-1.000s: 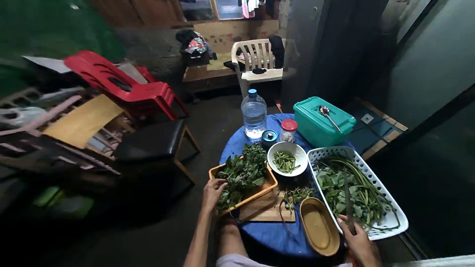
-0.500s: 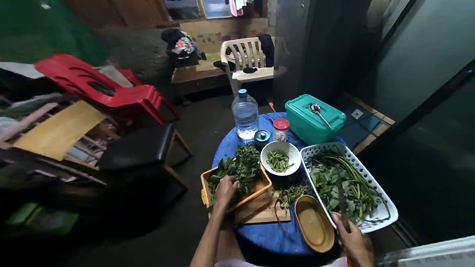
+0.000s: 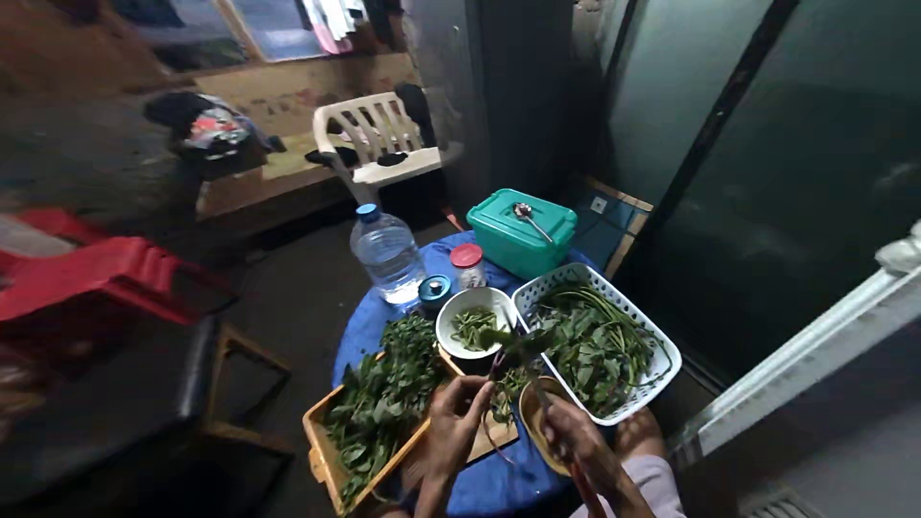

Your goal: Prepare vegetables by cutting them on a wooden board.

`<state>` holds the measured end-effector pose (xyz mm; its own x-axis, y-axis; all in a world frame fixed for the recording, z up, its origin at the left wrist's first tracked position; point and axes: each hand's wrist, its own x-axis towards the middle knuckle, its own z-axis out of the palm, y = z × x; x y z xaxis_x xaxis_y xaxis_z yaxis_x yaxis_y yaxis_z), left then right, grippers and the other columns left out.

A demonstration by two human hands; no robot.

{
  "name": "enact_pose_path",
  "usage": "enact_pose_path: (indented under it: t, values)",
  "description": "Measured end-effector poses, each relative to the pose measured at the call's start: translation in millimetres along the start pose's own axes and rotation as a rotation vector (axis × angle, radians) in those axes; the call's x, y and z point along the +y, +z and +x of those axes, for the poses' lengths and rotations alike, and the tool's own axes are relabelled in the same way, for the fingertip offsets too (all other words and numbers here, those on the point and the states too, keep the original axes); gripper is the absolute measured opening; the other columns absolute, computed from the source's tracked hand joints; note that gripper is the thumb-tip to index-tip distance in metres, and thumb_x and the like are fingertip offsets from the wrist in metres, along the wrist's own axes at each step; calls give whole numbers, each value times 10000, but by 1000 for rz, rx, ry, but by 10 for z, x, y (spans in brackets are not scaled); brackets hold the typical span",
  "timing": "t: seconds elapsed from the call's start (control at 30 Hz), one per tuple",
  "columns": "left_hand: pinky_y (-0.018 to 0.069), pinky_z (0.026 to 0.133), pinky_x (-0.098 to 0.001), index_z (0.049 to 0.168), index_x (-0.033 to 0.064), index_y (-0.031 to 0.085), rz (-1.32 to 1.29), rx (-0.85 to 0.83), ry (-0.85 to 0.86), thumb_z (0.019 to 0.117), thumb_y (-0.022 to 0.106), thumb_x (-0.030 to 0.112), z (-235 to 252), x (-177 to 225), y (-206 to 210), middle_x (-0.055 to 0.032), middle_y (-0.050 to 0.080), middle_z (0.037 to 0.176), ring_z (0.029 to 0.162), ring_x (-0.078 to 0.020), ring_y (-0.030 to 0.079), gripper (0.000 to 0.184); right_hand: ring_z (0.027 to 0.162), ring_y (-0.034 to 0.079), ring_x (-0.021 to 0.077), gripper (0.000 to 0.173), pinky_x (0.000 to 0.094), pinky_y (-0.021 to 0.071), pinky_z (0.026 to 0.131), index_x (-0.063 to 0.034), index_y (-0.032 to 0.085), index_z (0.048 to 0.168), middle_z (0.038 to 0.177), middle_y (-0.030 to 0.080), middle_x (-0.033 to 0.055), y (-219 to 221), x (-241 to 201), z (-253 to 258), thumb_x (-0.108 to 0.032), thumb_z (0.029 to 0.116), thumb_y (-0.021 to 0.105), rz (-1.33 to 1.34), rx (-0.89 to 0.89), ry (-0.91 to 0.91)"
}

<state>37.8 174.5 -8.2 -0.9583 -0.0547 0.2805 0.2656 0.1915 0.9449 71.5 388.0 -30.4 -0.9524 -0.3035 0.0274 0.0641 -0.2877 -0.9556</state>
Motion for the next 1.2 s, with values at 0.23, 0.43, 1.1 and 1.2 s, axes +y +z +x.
enact_pose_path:
  t: [0.23, 0.43, 1.1, 1.2]
  values:
    - [580, 646, -177, 975, -7, 724, 74, -44, 139, 923, 693, 115, -131, -180, 590, -11, 742, 893, 722, -7, 679, 135, 592, 527, 8, 372, 182, 491, 575, -35, 497, 1355, 787, 591, -61, -2, -20, 152, -245, 1049, 521, 273, 161, 66]
    - [583, 623, -253, 943, 20, 743, 401, -17, 247, 918, 696, 221, -81, -346, 1009, -33, 724, 812, 654, -69, 667, 208, 558, 513, 30, 203, 185, 488, 551, -43, 560, 1178, 739, 570, -29, -205, 234, 235, -204, 1056, 535, 393, 398, 75]
    - [590, 645, -509, 918, 2, 742, 777, -182, 134, 889, 727, 121, -5, -425, 1430, -127, 731, 842, 719, -295, 723, 124, 592, 518, 53, 646, 217, 474, 556, -37, 312, 1560, 851, 589, 19, -773, 688, 239, -260, 1029, 604, 269, 474, 202]
    - [590, 625, -478, 896, 9, 736, 742, -171, 170, 878, 732, 130, -48, -406, 1475, -109, 723, 811, 690, -264, 714, 122, 590, 528, 48, 610, 212, 472, 546, -45, 334, 1552, 842, 603, 15, -767, 684, 283, -257, 1040, 590, 278, 488, 200]
